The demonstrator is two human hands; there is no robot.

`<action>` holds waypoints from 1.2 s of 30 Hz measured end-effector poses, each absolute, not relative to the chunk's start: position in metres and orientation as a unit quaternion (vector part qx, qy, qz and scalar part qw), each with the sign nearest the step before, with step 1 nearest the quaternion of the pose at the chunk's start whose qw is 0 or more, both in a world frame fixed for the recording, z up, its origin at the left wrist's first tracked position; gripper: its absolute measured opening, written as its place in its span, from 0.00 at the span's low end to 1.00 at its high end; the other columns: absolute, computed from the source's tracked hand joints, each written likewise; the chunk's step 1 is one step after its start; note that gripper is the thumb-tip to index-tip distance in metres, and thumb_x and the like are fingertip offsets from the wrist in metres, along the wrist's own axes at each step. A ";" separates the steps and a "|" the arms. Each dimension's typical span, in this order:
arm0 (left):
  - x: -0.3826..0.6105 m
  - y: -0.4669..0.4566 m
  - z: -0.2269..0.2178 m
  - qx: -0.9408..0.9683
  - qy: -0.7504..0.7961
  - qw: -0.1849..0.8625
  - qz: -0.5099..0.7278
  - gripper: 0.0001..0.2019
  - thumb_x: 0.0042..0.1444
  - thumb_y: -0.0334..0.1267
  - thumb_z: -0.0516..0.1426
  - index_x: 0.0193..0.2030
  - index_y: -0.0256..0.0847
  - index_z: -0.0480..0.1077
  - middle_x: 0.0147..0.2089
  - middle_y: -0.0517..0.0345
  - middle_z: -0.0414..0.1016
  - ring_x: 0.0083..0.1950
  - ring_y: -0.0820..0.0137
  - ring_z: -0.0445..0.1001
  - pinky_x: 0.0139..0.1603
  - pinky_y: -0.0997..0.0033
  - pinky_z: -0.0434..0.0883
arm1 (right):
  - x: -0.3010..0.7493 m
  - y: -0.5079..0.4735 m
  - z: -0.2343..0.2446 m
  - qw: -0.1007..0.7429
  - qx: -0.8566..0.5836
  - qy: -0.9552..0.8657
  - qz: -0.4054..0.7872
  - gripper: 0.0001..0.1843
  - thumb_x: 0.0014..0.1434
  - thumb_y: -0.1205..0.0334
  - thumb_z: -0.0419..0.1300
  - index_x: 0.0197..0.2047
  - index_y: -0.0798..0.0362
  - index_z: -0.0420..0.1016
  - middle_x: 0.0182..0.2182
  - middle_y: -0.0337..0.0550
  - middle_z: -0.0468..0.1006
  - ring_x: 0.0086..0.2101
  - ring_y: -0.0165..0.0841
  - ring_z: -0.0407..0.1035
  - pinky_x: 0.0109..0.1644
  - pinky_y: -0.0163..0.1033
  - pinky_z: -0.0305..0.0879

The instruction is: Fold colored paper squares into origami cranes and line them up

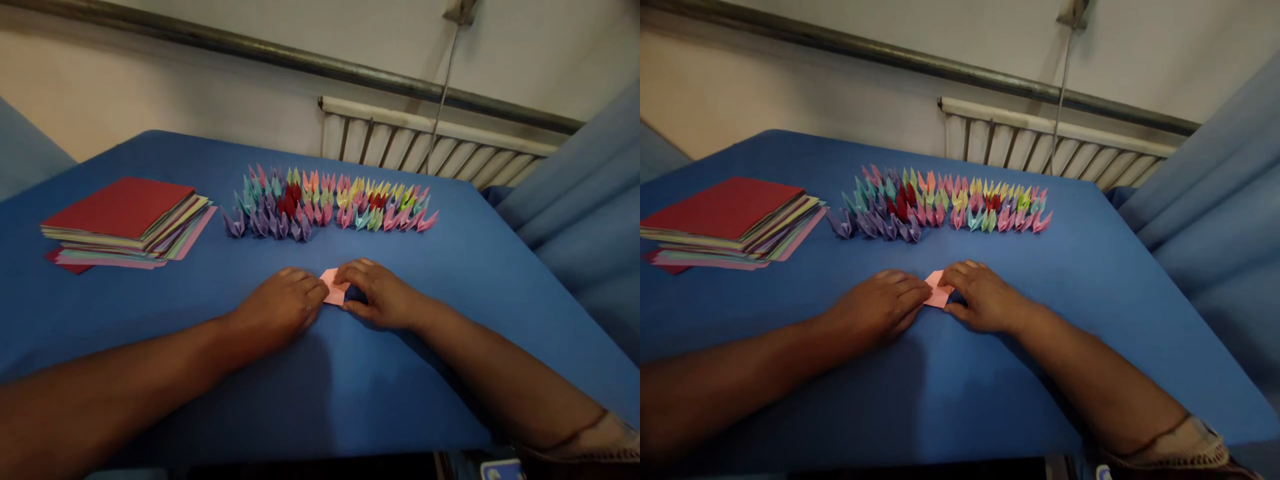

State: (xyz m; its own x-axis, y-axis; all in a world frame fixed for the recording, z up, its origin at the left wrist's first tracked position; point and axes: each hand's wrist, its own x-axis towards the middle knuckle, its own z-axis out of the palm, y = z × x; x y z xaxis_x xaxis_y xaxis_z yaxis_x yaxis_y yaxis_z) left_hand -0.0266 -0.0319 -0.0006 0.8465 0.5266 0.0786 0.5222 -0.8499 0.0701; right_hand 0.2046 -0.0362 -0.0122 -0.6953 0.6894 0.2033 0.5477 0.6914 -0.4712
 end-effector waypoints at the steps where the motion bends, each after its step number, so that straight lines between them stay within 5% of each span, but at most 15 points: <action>1: -0.026 -0.033 0.000 0.958 0.283 0.026 0.042 0.09 0.62 0.35 0.51 0.42 0.36 0.72 0.40 0.50 0.75 0.42 0.61 0.71 0.45 0.58 0.67 | 0.203 -0.037 -0.014 0.185 -0.344 -0.902 0.182 0.13 0.58 0.63 0.61 0.47 0.52 0.68 0.45 0.47 0.74 0.46 0.39 0.66 0.51 0.47 0.62; 6: -0.023 -0.036 0.003 0.946 0.313 0.063 0.049 0.09 0.62 0.37 0.51 0.41 0.37 0.72 0.42 0.50 0.74 0.45 0.61 0.71 0.47 0.59 0.67 | 0.199 -0.037 -0.017 0.202 -0.325 -0.908 0.173 0.03 0.63 0.64 0.57 0.40 0.52 0.70 0.42 0.45 0.74 0.43 0.37 0.67 0.50 0.46 0.62; 19: -0.025 -0.028 0.003 0.900 0.409 0.125 0.083 0.08 0.59 0.37 0.52 0.35 0.38 0.71 0.33 0.54 0.73 0.37 0.65 0.69 0.38 0.65 0.66 | 0.189 -0.033 -0.027 0.248 -0.429 -0.841 0.217 0.04 0.61 0.65 0.58 0.33 0.51 0.67 0.32 0.39 0.72 0.36 0.32 0.65 0.45 0.40 0.61; 36: -0.016 -0.005 -0.006 0.936 0.341 0.018 0.084 0.11 0.65 0.38 0.50 0.39 0.37 0.72 0.38 0.54 0.71 0.39 0.65 0.67 0.42 0.64 0.64 | 0.195 -0.016 -0.039 0.290 -0.453 -0.832 0.138 0.13 0.60 0.64 0.58 0.50 0.51 0.70 0.48 0.48 0.72 0.49 0.39 0.65 0.54 0.47 0.61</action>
